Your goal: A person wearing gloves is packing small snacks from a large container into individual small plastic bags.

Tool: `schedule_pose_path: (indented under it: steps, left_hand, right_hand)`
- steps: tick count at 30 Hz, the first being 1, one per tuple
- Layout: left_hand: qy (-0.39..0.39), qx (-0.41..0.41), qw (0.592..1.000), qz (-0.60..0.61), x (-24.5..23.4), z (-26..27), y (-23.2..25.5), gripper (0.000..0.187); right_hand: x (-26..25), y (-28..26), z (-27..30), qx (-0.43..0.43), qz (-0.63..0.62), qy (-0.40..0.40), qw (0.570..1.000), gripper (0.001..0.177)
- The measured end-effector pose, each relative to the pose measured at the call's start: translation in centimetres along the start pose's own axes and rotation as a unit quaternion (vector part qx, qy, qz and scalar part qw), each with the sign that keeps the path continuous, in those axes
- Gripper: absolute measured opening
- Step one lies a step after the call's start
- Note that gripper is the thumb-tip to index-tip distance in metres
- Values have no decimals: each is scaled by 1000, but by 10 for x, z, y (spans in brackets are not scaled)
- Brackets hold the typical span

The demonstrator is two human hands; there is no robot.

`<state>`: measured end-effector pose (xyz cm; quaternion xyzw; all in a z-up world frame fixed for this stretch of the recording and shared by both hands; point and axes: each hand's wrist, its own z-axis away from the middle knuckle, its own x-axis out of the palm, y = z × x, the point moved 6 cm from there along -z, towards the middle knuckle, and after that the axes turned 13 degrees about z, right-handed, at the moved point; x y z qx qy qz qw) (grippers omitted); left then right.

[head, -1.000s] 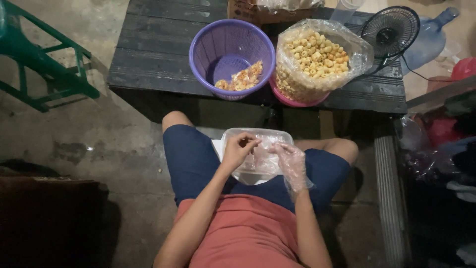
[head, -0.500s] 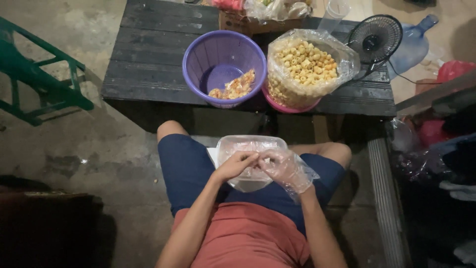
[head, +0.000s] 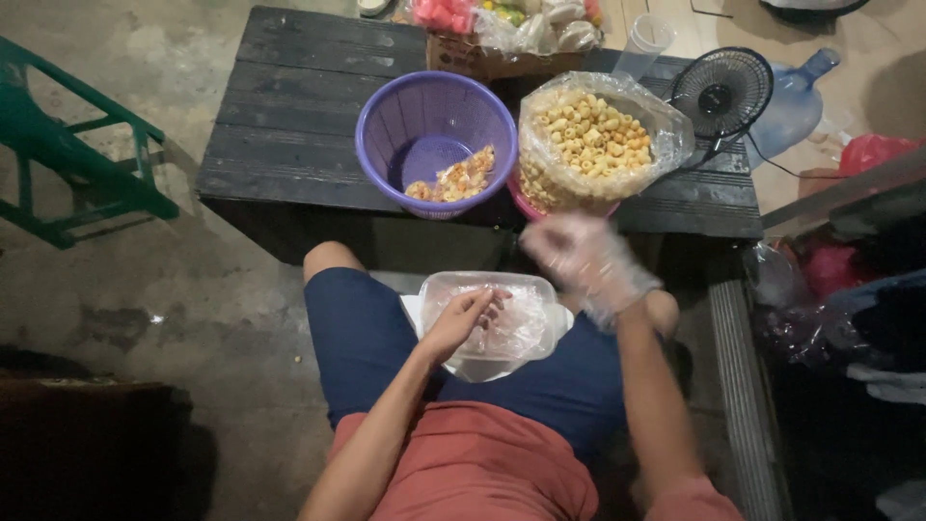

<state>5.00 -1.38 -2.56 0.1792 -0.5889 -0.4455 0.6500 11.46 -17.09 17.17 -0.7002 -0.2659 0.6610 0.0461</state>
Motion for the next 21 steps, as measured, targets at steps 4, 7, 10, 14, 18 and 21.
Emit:
schedule_pose_path:
  steps: [4, 7, 10, 14, 18, 21]
  left_hand:
    - [15, -1, 1000, 12, -16, -11, -14, 38]
    - [26, -16, 998, 50, -9, -6, -7, 46]
    - [47, -30, 996, 66, -4, 1, 0, 46]
    - [56, -15, 996, 63, -8, -1, 1, 42]
    - [38, 9, 998, 50, -13, -7, -5, 40]
    - [43, 21, 998, 37, -13, -6, 0, 51]
  right_hand:
    - [-34, 61, -69, 38, 34, 161, 986, 21]
    - [-29, 101, -132, 32, 119, 161, 979, 20]
    - [-17, 84, -150, 11, 287, -72, 955, 45]
    - [6, 118, -162, 35, 343, -95, 934, 41]
    - [19, 131, -165, 44, 307, -73, 948, 32]
    - [52, 168, -189, 2, 299, -38, 954, 29]
